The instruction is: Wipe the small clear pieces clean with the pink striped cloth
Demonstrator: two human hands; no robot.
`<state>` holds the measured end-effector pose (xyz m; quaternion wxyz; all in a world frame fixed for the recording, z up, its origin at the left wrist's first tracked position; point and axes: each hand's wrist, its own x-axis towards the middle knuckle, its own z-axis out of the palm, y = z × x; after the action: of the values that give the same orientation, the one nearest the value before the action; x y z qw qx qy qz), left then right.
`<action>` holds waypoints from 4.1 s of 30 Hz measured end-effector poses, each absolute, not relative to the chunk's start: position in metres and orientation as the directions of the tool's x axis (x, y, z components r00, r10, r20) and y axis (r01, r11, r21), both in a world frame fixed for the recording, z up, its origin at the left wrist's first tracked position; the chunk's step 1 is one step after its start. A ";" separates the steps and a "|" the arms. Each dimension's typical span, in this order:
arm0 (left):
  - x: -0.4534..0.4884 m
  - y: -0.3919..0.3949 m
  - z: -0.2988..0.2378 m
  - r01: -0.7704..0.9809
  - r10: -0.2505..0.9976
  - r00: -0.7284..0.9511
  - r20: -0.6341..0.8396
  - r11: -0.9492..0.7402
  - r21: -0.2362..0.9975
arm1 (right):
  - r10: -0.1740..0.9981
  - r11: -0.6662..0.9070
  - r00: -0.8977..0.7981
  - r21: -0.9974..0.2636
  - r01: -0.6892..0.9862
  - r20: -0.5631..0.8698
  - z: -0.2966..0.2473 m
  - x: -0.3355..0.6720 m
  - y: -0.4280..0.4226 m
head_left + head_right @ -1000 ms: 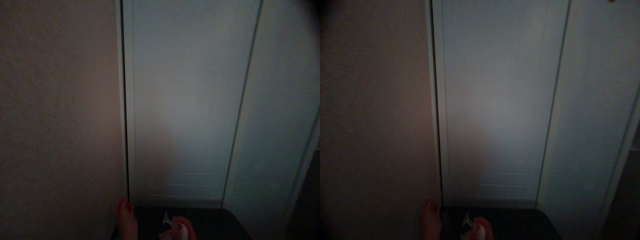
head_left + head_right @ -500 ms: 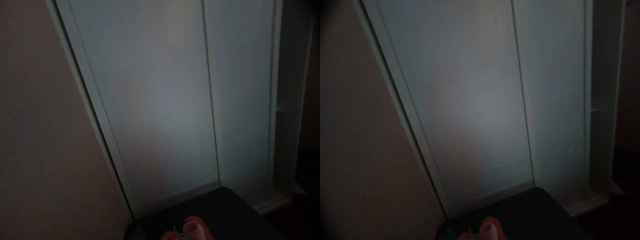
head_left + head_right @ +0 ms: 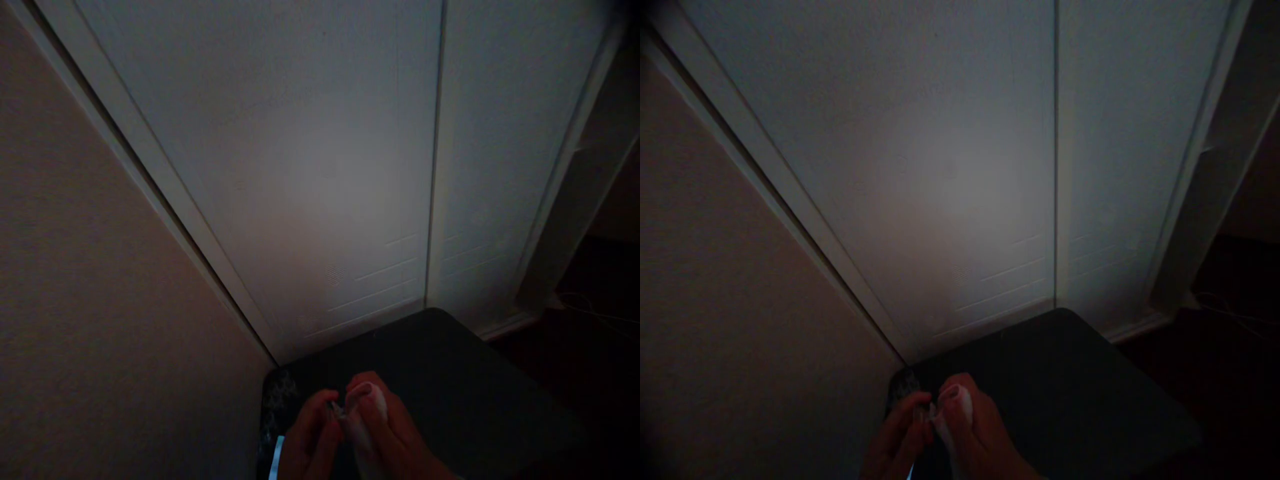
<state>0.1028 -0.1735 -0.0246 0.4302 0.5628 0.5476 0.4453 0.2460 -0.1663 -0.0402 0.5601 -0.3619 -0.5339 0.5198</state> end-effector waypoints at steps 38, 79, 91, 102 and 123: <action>0.043 -0.168 -0.015 0.520 0.961 0.155 0.229 -0.276 0.808 | 0.934 0.086 -0.313 -0.957 -0.275 0.174 -0.034 0.221 -0.152; 0.016 -0.174 -0.025 0.290 0.992 0.116 0.042 -0.075 0.954 | 0.968 0.076 -0.232 -0.993 -0.094 0.096 -0.034 0.183 -0.156; 0.021 -0.178 -0.027 0.251 0.996 0.091 -0.003 -0.020 0.968 | 0.969 0.178 -0.176 -0.984 0.023 0.172 -0.033 0.176 -0.162; 0.030 -0.181 -0.022 0.152 0.997 0.078 -0.019 0.007 0.988 | 0.857 0.504 -0.172 -0.860 0.082 0.486 -0.037 0.182 -0.170; 0.031 -0.192 -0.031 0.344 0.934 0.207 0.290 -0.347 0.872 | 0.994 -0.019 -0.106 -0.896 -0.444 0.032 -0.033 0.184 -0.177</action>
<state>0.0305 -0.1919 -0.0313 0.3414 0.6978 0.4580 0.4322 0.1843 -0.1765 -0.0326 0.5740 -0.3425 -0.4013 0.6262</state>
